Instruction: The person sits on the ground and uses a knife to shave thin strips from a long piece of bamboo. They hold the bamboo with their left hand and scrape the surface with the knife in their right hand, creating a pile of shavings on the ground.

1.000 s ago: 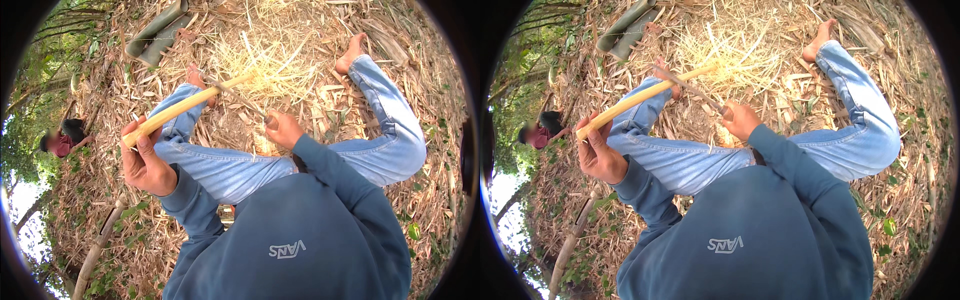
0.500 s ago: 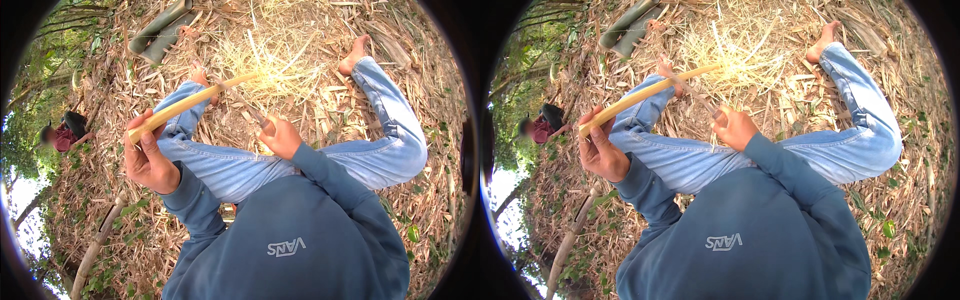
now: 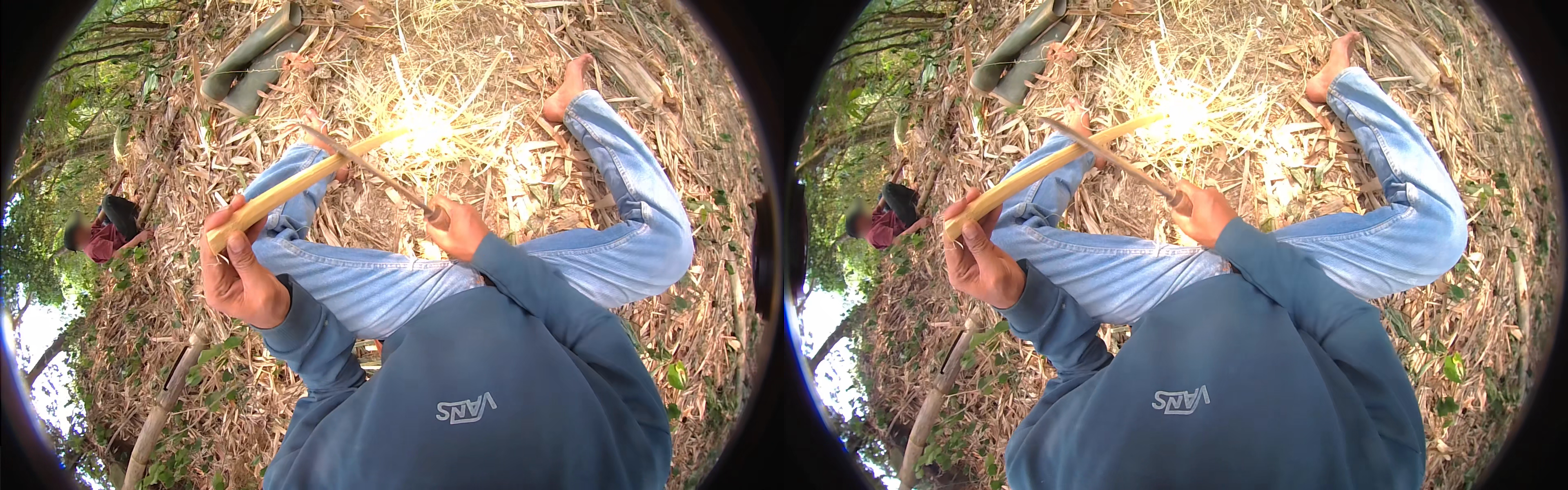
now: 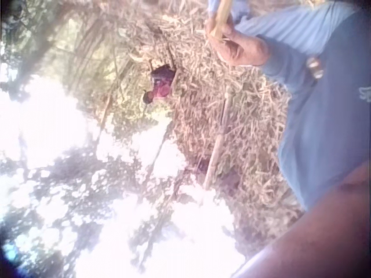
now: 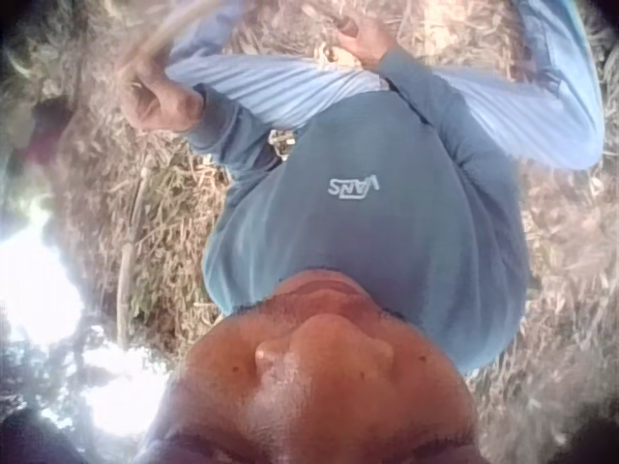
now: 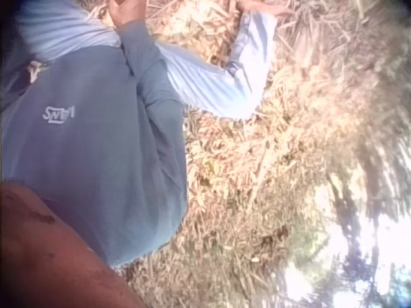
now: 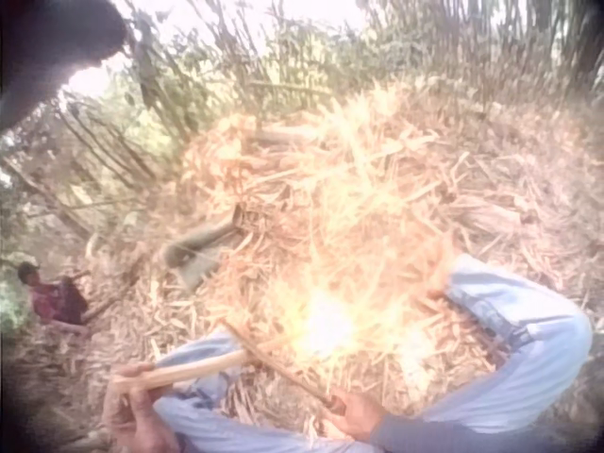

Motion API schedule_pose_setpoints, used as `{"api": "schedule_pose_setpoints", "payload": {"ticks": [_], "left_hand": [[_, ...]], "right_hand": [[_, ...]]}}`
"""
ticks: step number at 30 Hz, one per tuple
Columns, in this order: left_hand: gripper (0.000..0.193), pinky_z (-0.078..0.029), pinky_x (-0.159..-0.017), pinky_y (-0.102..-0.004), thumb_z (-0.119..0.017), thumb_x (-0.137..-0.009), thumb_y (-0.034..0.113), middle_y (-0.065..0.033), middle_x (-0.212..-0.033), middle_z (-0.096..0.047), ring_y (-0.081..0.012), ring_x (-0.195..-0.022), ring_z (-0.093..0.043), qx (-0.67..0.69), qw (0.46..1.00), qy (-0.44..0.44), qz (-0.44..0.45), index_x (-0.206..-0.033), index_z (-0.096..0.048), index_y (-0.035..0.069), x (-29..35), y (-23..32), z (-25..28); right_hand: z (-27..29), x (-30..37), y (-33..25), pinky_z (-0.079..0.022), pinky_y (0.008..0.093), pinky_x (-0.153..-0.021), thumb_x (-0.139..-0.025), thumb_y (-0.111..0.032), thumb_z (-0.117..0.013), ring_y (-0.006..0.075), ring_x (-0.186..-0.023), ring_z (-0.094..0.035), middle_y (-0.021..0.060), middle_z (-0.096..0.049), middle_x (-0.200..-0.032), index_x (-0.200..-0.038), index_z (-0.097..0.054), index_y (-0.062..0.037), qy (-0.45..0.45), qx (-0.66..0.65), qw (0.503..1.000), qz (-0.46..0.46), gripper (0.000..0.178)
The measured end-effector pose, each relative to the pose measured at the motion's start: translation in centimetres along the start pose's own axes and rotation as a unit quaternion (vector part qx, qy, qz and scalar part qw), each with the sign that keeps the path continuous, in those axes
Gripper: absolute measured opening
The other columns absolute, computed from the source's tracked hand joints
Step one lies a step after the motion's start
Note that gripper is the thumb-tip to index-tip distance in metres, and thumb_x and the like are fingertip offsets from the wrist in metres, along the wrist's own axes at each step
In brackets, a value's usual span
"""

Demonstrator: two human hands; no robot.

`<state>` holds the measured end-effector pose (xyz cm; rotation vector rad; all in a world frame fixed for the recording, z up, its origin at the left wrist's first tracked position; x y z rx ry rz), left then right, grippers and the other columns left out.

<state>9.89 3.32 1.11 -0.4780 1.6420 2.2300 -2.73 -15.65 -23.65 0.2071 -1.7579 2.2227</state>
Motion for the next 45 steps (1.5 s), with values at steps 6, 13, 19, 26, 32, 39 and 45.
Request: {"api": "schedule_pose_setpoints", "payload": {"ticks": [6,13,19,26,32,39,45], "left_hand": [[0.029,-0.059,-0.078,-0.0364,-0.052,-0.095,0.011,-0.0275,-0.103,-0.061,-0.0311,-0.094,-0.065,0.006,1.000,0.001,0.002,-0.112,-0.054,-0.012,0.1,-0.4,0.2],[0.029,-0.059,-0.078,-0.0364,-0.051,-0.095,0.012,-0.0270,-0.103,-0.061,-0.0308,-0.093,-0.065,-0.001,1.000,-0.008,-0.005,-0.112,-0.054,-0.012,-0.1,-0.1,-0.3],[0.027,-0.059,-0.075,-0.0340,-0.054,-0.094,0.010,-0.0247,-0.102,-0.062,-0.0286,-0.091,-0.066,0.017,1.000,0.020,0.018,-0.111,-0.055,-0.010,-0.2,-0.3,0.1],[0.027,-0.060,-0.076,-0.0347,-0.056,-0.093,0.011,-0.0237,-0.100,-0.063,-0.0285,-0.091,-0.065,0.004,0.999,0.045,0.027,-0.109,-0.056,-0.011,-0.2,-0.9,0.8],[0.028,-0.059,-0.076,-0.0339,-0.057,-0.093,0.013,-0.0234,-0.100,-0.063,-0.0278,-0.091,-0.065,-0.005,0.999,0.037,0.032,-0.108,-0.056,-0.010,-0.3,-0.8,0.6],[0.030,-0.059,-0.075,-0.0332,-0.059,-0.092,0.015,-0.0229,-0.100,-0.063,-0.0272,-0.090,-0.065,0.004,0.997,0.064,0.041,-0.108,-0.057,-0.011,0.0,-0.9,0.9],[0.029,-0.059,-0.075,-0.0334,-0.060,-0.092,0.015,-0.0209,-0.097,-0.063,-0.0264,-0.088,-0.065,-0.004,0.999,0.041,0.023,-0.106,-0.057,-0.010,-0.8,-0.3,-0.1]], "right_hand": [[1.1,-2.6,4.5,-0.048,0.0415,-0.061,-0.081,-0.021,-0.061,0.0364,-0.065,-0.062,0.0205,-0.063,-0.072,-0.094,-0.059,-0.0008,0.035,0.029,0.997,-0.056,0.024],[1.6,-3.6,11.7,-0.048,0.0437,-0.067,-0.079,-0.022,-0.061,0.0358,-0.070,-0.062,0.0209,-0.063,-0.075,-0.094,-0.058,0.0008,0.003,0.087,0.976,-0.201,0.027],[0.7,-3.5,10.2,-0.047,0.0413,-0.066,-0.079,-0.021,-0.063,0.0328,-0.069,-0.061,0.0184,-0.062,-0.075,-0.095,-0.060,-0.0013,0.035,0.097,0.982,-0.157,0.026],[0.8,-1.4,1.3,-0.050,0.0392,-0.060,-0.082,-0.025,-0.063,0.0308,-0.062,-0.064,0.0179,-0.063,-0.070,-0.098,-0.060,-0.0043,0.012,0.035,0.999,-0.022,0.026],[-1.0,-0.3,-3.1,-0.046,0.0365,-0.058,-0.081,-0.025,-0.066,0.0256,-0.061,-0.060,0.0146,-0.060,-0.067,-0.089,-0.057,-0.0025,-0.030,-0.019,0.999,0.000,0.026],[0.2,-0.9,0.4,-0.049,0.0409,-0.065,-0.080,-0.023,-0.065,0.0360,-0.067,-0.062,0.0196,-0.062,-0.071,-0.086,-0.058,-0.0011,-0.060,0.033,0.995,-0.068,0.023],[0.7,-2.7,10.0,-0.050,0.0373,-0.068,-0.078,-0.022,-0.066,0.0281,-0.072,-0.065,0.0160,-0.065,-0.077,-0.092,-0.060,0.0004,0.005,0.064,0.978,-0.201,0.027]]}}
Point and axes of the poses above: each hand's wrist, its own x-axis away from the middle knuckle, its own z-axis out of the back of the hand, y = z × x, the point moved 8 cm from there along -x, towards the middle knuckle
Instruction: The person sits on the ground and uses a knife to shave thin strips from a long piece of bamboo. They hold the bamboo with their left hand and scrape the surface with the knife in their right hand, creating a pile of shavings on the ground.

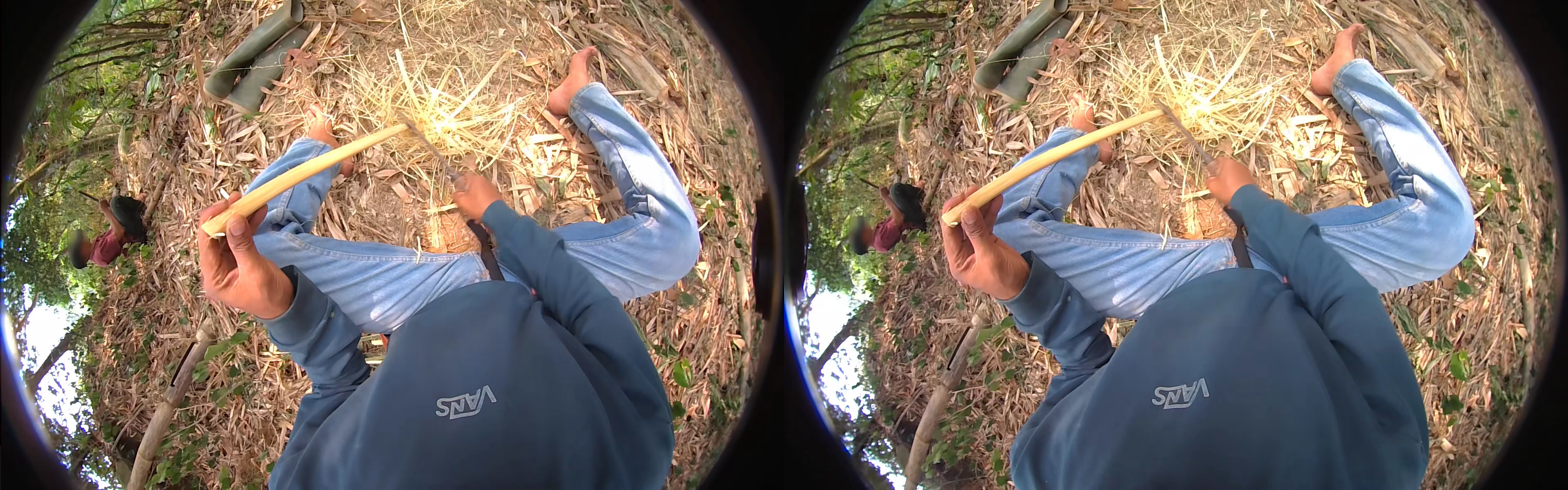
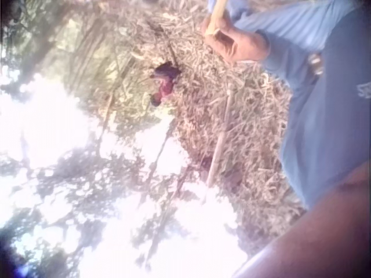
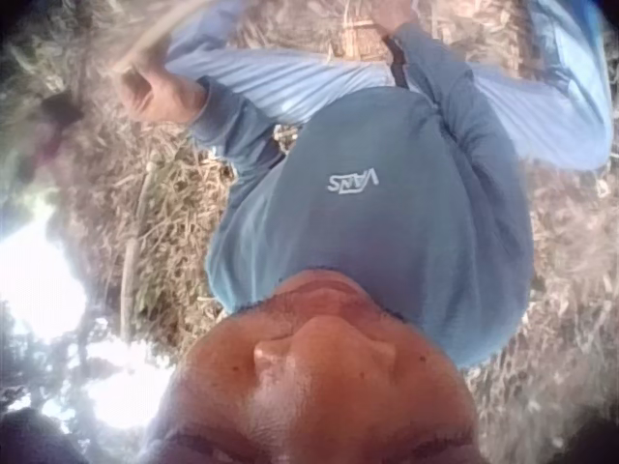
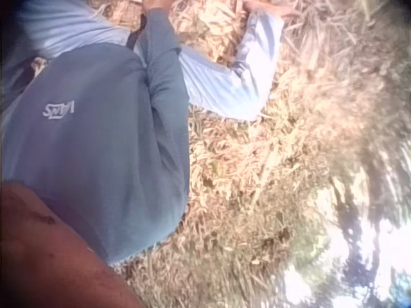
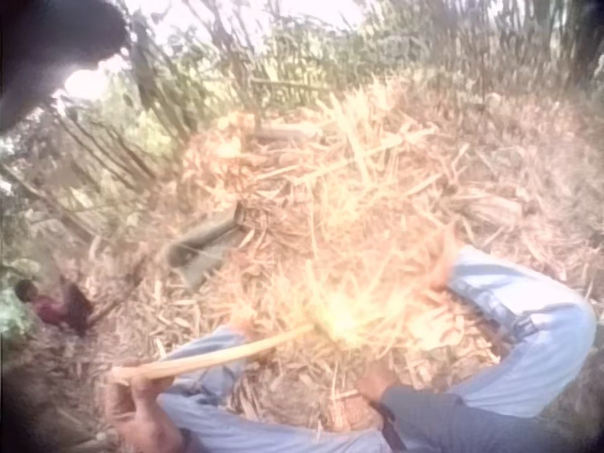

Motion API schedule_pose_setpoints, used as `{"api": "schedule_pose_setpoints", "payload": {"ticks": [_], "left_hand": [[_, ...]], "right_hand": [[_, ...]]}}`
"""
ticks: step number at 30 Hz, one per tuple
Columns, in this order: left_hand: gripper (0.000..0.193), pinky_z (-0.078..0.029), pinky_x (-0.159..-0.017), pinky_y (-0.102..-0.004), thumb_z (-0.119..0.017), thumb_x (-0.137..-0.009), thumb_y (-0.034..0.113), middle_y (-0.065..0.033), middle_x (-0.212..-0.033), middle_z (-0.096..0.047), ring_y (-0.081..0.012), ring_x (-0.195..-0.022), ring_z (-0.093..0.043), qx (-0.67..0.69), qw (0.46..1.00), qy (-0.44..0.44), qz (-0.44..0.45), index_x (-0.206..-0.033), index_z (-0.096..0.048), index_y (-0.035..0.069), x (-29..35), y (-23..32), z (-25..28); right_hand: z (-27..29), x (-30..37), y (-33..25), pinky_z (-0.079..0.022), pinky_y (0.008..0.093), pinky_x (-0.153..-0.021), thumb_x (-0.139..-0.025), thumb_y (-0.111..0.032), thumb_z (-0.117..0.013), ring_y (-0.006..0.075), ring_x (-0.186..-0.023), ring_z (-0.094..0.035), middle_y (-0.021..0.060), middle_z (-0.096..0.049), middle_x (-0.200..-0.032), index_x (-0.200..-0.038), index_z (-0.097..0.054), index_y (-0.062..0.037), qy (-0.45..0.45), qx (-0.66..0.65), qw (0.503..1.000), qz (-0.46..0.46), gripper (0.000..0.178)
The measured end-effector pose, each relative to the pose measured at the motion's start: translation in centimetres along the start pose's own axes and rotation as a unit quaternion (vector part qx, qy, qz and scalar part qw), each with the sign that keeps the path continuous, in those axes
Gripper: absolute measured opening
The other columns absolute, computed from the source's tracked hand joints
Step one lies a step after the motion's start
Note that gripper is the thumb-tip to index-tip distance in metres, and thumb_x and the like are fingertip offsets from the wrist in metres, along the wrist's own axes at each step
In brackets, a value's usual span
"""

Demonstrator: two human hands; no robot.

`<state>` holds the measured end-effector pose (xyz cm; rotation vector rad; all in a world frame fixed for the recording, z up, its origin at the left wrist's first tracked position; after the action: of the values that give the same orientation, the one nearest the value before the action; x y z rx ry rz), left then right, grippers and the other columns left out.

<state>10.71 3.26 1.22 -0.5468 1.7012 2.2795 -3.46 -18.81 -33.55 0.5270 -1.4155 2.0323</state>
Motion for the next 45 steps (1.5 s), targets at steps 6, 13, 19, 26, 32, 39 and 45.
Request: {"api": "schedule_pose_setpoints", "payload": {"ticks": [6,13,19,26,32,39,45], "left_hand": [[0.027,-0.059,-0.072,-0.0312,-0.060,-0.092,0.015,-0.0197,-0.096,-0.064,-0.0246,-0.085,-0.066,-0.005,0.999,0.032,0.006,-0.102,-0.059,-0.010,0.2,-0.3,0.7],[0.024,-0.059,-0.066,-0.0277,-0.064,-0.089,0.011,-0.0192,-0.090,-0.065,-0.0220,-0.078,-0.066,-0.005,0.998,0.063,0.010,-0.097,-0.061,-0.011,0.3,-0.1,0.7],[0.024,-0.060,-0.065,-0.0286,-0.065,-0.088,0.010,-0.0200,-0.089,-0.065,-0.0229,-0.077,-0.067,0.009,0.996,0.088,0.020,-0.097,-0.061,-0.011,0.6,-0.3,1.0],[0.026,-0.058,-0.069,-0.0299,-0.062,-0.091,0.015,-0.0185,-0.091,-0.065,-0.0240,-0.082,-0.066,-0.025,0.998,0.063,0.018,-0.100,-0.060,-0.009,0.6,-0.5,1.0],[0.025,-0.059,-0.064,-0.0290,-0.064,-0.088,0.012,-0.0190,-0.089,-0.064,-0.0230,-0.078,-0.066,-0.013,0.997,0.080,0.004,-0.097,-0.060,-0.011,-0.1,-0.1,0.4],[0.023,-0.059,-0.067,-0.0303,-0.065,-0.089,0.014,-0.0189,-0.087,-0.065,-0.0230,-0.077,-0.067,-0.024,0.996,0.081,-0.007,-0.096,-0.060,-0.008,0.3,-0.3,1.2],[0.024,-0.059,-0.064,-0.0291,-0.067,-0.087,0.013,-0.0188,-0.087,-0.065,-0.0215,-0.074,-0.066,-0.029,0.995,0.092,-0.002,-0.095,-0.060,-0.009,0.1,-0.1,1.1]], "right_hand": [[1.9,8.2,-11.2,-0.047,0.0382,-0.059,-0.079,-0.026,-0.067,0.0302,-0.063,-0.061,0.0158,-0.060,-0.067,-0.088,-0.058,-0.0021,-0.024,-0.045,0.979,0.197,0.027],[0.5,6.4,-10.5,-0.044,0.0367,-0.055,-0.082,-0.024,-0.066,0.0260,-0.056,-0.058,0.0131,-0.057,-0.063,-0.087,-0.056,-0.0033,-0.007,-0.043,0.986,0.159,0.024],[-0.1,8.6,-11.3,-0.049,0.0373,-0.059,-0.081,-0.022,-0.066,0.0276,-0.059,-0.062,0.0141,-0.063,-0.068,-0.092,-0.058,-0.0016,-0.065,-0.039,0.975,0.207,0.024],[0.4,3.0,-3.4,-0.049,0.0388,-0.063,-0.080,-0.017,-0.061,0.0325,-0.067,-0.064,0.0180,-0.063,-0.071,-0.090,-0.060,-0.0021,0.011,-0.006,0.995,0.104,0.018],[-0.1,-0.1,0.2,-0.049,0.0407,-0.062,-0.080,-0.019,-0.060,0.0278,-0.065,-0.064,0.0171,-0.062,-0.068,-0.092,-0.059,-0.0022,-0.012,-0.072,0.996,-0.040,0.020],[0.9,9.0,-12.6,-0.050,0.0353,-0.057,-0.081,-0.020,-0.066,0.0255,-0.060,-0.064,0.0158,-0.065,-0.073,-0.093,-0.058,-0.0022,-0.054,-0.065,0.969,0.232,0.023],[-0.3,7.0,-10.5,-0.051,0.0376,-0.061,-0.081,-0.017,-0.064,0.0311,-0.067,-0.066,0.0166,-0.064,-0.068,-0.095,-0.058,-0.0029,-0.019,-0.119,0.975,0.188,0.021]]}}
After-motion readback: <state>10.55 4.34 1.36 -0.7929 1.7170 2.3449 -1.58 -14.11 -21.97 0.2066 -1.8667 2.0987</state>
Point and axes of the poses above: each hand's wrist, its own x-axis away from the middle knuckle, its own z-axis out of the back of the hand, y = z × x, the point moved 8 cm from there along -x, towards the middle knuckle
